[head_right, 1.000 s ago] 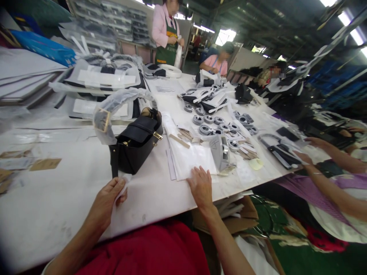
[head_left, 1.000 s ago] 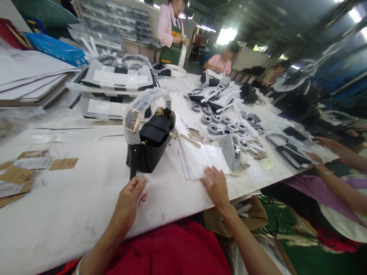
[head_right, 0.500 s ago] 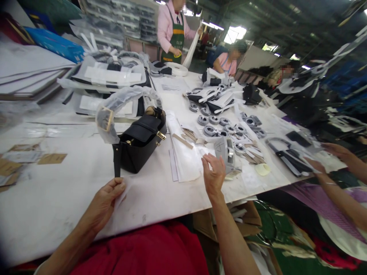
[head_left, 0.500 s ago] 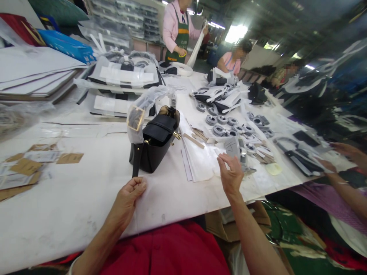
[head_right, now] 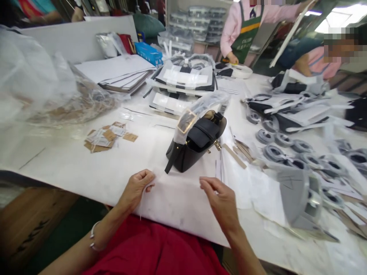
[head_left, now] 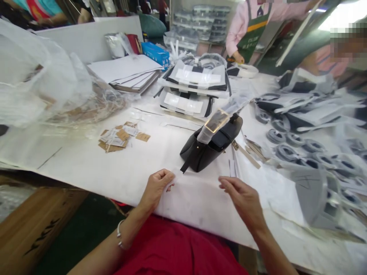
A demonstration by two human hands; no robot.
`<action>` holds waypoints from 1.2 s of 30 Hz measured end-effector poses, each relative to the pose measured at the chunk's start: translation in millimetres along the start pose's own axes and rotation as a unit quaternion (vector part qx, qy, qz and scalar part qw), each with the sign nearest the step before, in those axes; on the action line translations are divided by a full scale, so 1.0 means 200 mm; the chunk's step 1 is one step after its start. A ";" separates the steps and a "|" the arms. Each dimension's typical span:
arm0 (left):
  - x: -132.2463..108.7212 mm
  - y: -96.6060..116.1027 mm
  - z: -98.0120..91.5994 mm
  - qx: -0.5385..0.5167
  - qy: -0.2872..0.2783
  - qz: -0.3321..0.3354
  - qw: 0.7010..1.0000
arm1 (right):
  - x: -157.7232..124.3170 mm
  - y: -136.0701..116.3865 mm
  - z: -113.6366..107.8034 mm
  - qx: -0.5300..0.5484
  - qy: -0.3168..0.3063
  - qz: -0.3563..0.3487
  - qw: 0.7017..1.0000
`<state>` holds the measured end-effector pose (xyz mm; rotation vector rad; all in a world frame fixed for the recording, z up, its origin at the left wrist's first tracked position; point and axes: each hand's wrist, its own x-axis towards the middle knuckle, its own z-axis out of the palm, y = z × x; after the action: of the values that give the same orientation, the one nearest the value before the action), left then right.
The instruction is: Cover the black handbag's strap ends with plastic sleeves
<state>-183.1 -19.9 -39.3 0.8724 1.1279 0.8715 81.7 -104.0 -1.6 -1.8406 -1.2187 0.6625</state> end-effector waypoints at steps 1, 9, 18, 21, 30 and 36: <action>0.00 0.01 -0.02 -0.002 0.009 0.005 1.000 | 0.00 -0.04 0.09 0.056 -0.058 0.042 0.996; 0.00 0.07 -0.13 0.057 0.037 0.077 0.995 | 0.12 -0.23 0.57 0.263 -0.139 0.150 0.943; -0.02 0.06 -0.27 0.193 0.046 0.212 0.957 | 0.07 -0.41 0.50 0.425 -0.157 0.145 0.879; -0.03 0.06 -0.27 0.224 0.033 0.258 0.939 | 0.07 -0.45 0.50 0.460 -0.136 0.152 0.864; -0.05 0.05 -0.25 0.239 0.021 0.300 0.923 | 0.07 -0.43 0.53 0.458 -0.101 0.149 0.870; -0.06 0.05 -0.20 0.223 0.035 0.295 0.929 | 0.07 -0.38 0.55 0.409 -0.109 0.131 0.897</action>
<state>-226.6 -20.8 -33.1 1.6226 1.1627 1.1583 -35.7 -37.9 4.6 -1.2242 -0.6432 1.3242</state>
